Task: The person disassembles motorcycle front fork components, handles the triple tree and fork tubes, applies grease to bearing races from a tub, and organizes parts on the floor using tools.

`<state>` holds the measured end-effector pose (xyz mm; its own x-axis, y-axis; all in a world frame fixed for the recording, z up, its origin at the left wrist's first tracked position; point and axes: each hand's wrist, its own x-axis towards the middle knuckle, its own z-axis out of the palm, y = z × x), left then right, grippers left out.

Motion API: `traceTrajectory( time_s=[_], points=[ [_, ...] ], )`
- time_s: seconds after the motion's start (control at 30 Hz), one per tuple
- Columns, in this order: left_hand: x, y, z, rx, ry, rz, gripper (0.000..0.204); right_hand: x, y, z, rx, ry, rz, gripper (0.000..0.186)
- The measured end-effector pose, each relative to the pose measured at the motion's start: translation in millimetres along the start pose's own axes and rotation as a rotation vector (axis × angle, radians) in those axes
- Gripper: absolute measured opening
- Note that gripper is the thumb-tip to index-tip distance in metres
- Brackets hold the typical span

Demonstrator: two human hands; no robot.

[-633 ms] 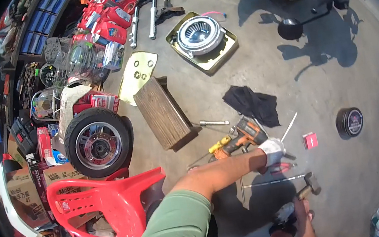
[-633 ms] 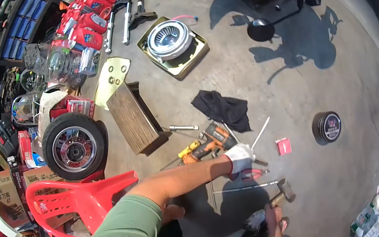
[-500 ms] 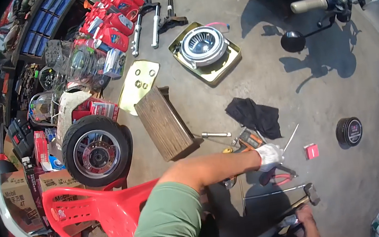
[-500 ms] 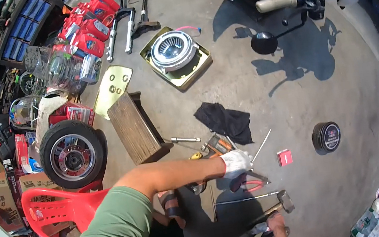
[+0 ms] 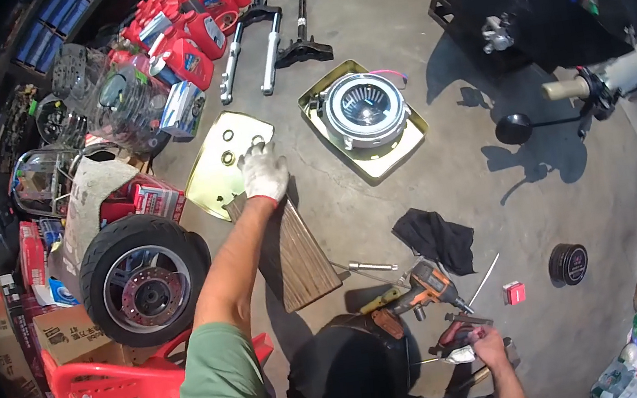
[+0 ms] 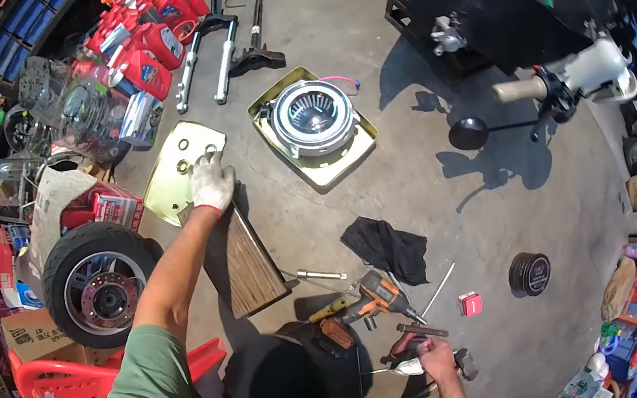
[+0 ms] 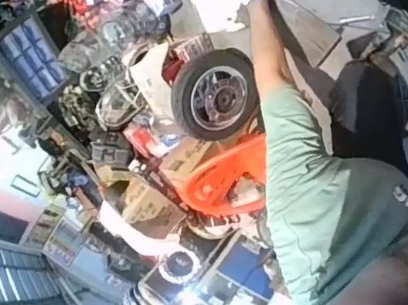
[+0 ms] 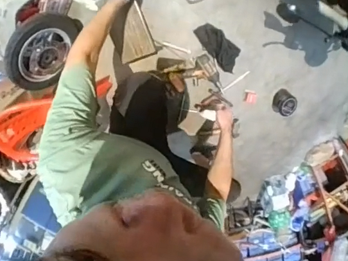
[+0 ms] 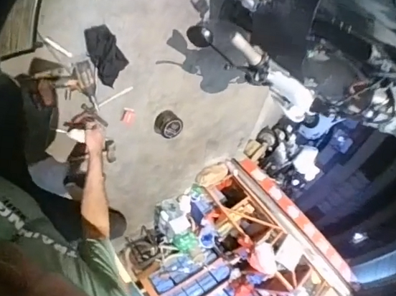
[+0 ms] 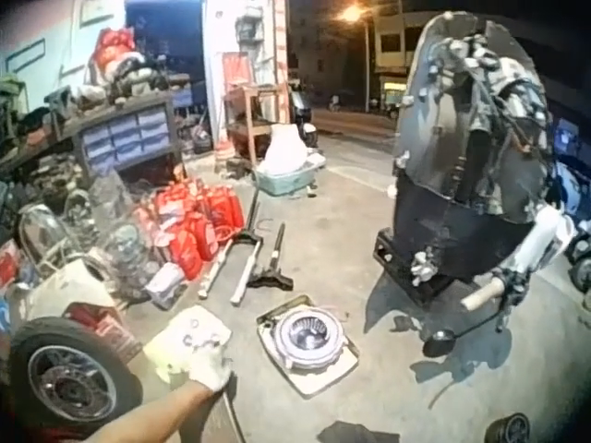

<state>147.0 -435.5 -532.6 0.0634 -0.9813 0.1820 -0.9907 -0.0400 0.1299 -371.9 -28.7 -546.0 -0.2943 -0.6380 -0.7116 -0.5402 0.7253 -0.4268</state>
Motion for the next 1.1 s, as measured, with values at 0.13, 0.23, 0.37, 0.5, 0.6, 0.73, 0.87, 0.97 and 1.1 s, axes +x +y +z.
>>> traceTrajectory(
  time_s=[0.13,0.23,0.37,0.5,0.6,0.73,0.87,0.97,1.1],
  points=[
    [2.7,-15.3,5.3,-0.21,-0.393,-0.248,0.038,18.1,-46.2,4.1,0.143,0.021,0.044,0.017],
    [-16.6,-23.2,14.6,-0.175,-0.221,-0.107,0.036,20.7,-101.8,-10.3,-0.067,0.082,0.001,0.023],
    [-28.7,-18.5,4.4,-0.231,-0.213,-0.108,0.031,36.2,-165.0,-14.5,-0.134,0.135,-0.146,0.021],
    [-23.8,-27.4,-5.5,-0.257,-0.313,-0.132,0.028,49.2,-288.1,-6.3,-0.008,0.04,-0.16,0.021],
    [-21.4,-27.6,-0.3,-0.292,-0.321,-0.12,0.028,71.3,-382.5,0.9,-0.095,0.096,-0.358,0.021],
    [-13.8,-29.7,-4.4,-0.27,-0.287,-0.12,0.026,124.7,-484.2,12.1,-0.056,0.076,-0.436,0.024],
    [-6.2,-26.2,-1.2,-0.284,-0.41,-0.135,0.027,171.5,-583.6,16.9,-0.141,0.142,-0.716,0.021],
    [1.5,-29.2,-8.7,-0.349,-0.415,-0.138,0.028,221.5,-627.3,36.0,-0.18,0.169,-0.839,0.018],
    [5.1,-31.2,-8.4,-0.325,-0.473,-0.183,0.027,277.4,-673.4,60.7,-0.448,0.226,-0.873,0.019]
  ],
)
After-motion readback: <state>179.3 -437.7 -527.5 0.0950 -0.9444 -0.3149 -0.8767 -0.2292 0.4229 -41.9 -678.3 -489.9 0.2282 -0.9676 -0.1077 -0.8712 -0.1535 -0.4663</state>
